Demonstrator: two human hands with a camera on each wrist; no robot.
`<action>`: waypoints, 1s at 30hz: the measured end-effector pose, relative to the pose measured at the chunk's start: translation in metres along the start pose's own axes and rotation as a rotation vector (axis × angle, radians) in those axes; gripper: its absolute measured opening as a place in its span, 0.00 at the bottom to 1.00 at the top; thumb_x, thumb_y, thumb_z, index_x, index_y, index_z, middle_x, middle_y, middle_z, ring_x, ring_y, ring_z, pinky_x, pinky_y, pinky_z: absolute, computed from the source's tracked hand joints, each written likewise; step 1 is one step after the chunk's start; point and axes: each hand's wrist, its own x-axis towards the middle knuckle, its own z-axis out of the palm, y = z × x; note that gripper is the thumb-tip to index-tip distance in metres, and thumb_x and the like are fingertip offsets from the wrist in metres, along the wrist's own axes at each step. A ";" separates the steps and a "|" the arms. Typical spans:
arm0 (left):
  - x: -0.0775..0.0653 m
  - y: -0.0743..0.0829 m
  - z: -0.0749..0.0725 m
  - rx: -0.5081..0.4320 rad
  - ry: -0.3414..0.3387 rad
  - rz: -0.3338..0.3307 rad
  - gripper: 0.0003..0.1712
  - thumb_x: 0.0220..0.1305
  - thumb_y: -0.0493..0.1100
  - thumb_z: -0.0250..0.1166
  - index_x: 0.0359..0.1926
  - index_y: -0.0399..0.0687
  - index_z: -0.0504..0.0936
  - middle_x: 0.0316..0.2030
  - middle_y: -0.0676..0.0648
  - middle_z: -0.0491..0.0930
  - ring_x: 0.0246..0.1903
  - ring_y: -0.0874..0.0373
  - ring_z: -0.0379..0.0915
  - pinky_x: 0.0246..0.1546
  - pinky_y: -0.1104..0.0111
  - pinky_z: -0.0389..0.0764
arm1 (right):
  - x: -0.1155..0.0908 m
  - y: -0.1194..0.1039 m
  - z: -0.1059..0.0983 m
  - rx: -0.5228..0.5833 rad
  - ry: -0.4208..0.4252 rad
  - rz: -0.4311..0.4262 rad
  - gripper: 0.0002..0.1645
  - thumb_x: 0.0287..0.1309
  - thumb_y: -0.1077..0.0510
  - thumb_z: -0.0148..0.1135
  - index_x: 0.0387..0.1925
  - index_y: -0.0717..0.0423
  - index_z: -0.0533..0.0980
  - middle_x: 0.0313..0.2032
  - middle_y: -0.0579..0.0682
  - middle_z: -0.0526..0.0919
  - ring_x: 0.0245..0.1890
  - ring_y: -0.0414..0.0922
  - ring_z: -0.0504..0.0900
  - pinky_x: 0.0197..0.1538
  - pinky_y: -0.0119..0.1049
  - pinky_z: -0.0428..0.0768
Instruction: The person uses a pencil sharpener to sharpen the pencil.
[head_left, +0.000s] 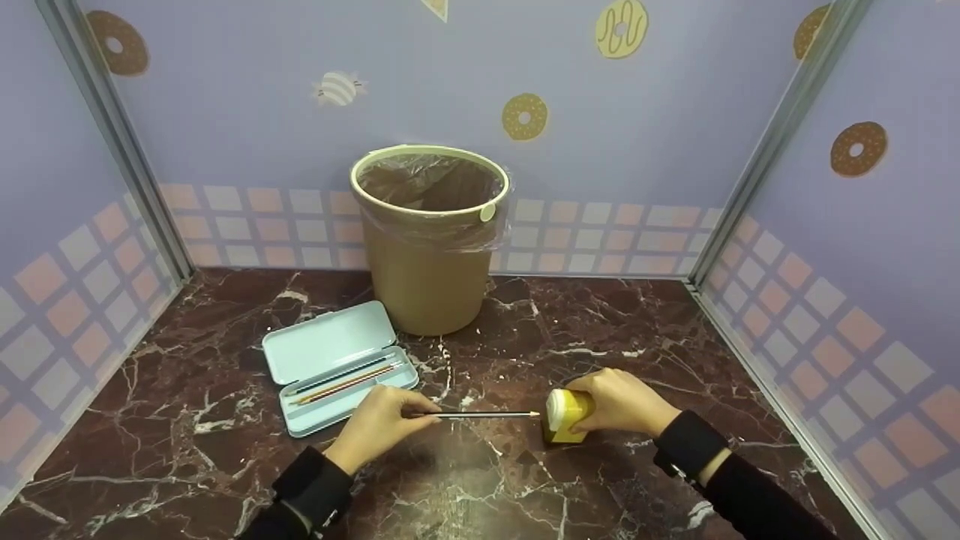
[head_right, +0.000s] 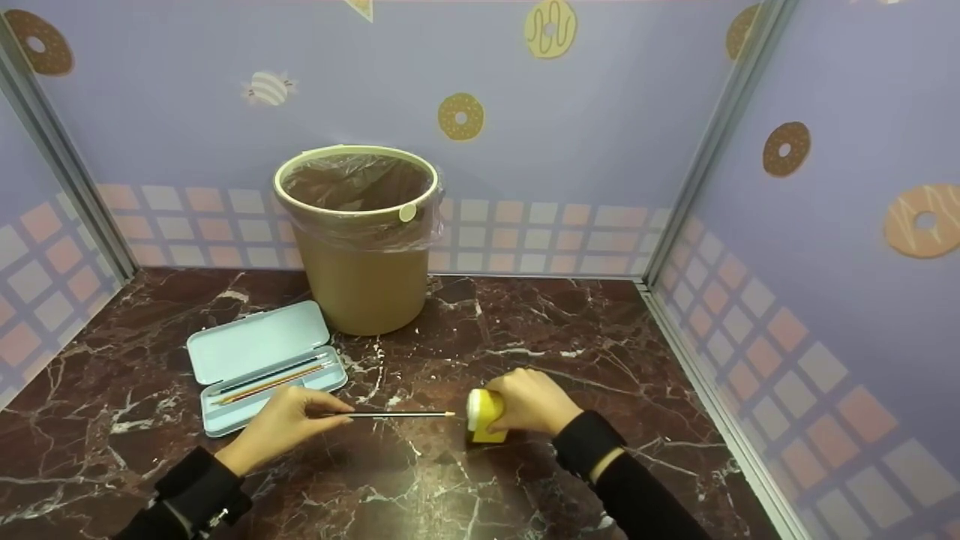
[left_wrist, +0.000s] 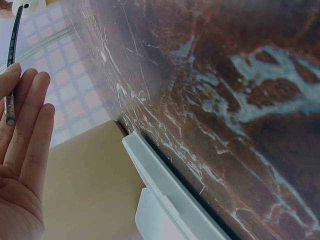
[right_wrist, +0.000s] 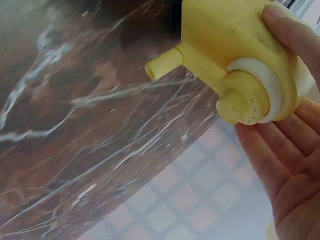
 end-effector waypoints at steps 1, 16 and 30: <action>0.000 0.000 0.000 0.001 -0.002 0.000 0.03 0.59 0.38 0.75 0.35 0.47 0.92 0.32 0.48 0.91 0.32 0.59 0.88 0.37 0.65 0.88 | 0.001 -0.003 0.000 -0.001 -0.002 -0.007 0.28 0.40 0.46 0.84 0.43 0.53 0.86 0.38 0.46 0.92 0.33 0.43 0.87 0.35 0.34 0.82; -0.004 -0.002 -0.001 0.030 -0.005 -0.005 0.04 0.59 0.39 0.74 0.36 0.47 0.92 0.32 0.49 0.92 0.31 0.61 0.88 0.36 0.72 0.86 | 0.005 -0.020 0.000 0.025 -0.037 -0.052 0.26 0.42 0.46 0.82 0.44 0.52 0.86 0.38 0.46 0.92 0.33 0.39 0.86 0.35 0.32 0.82; -0.001 0.000 0.002 0.005 -0.032 0.010 0.05 0.58 0.38 0.75 0.36 0.45 0.92 0.32 0.47 0.92 0.29 0.64 0.86 0.33 0.75 0.85 | 0.006 -0.026 0.005 0.016 -0.024 -0.085 0.26 0.41 0.46 0.83 0.43 0.51 0.85 0.38 0.45 0.91 0.33 0.39 0.87 0.34 0.31 0.81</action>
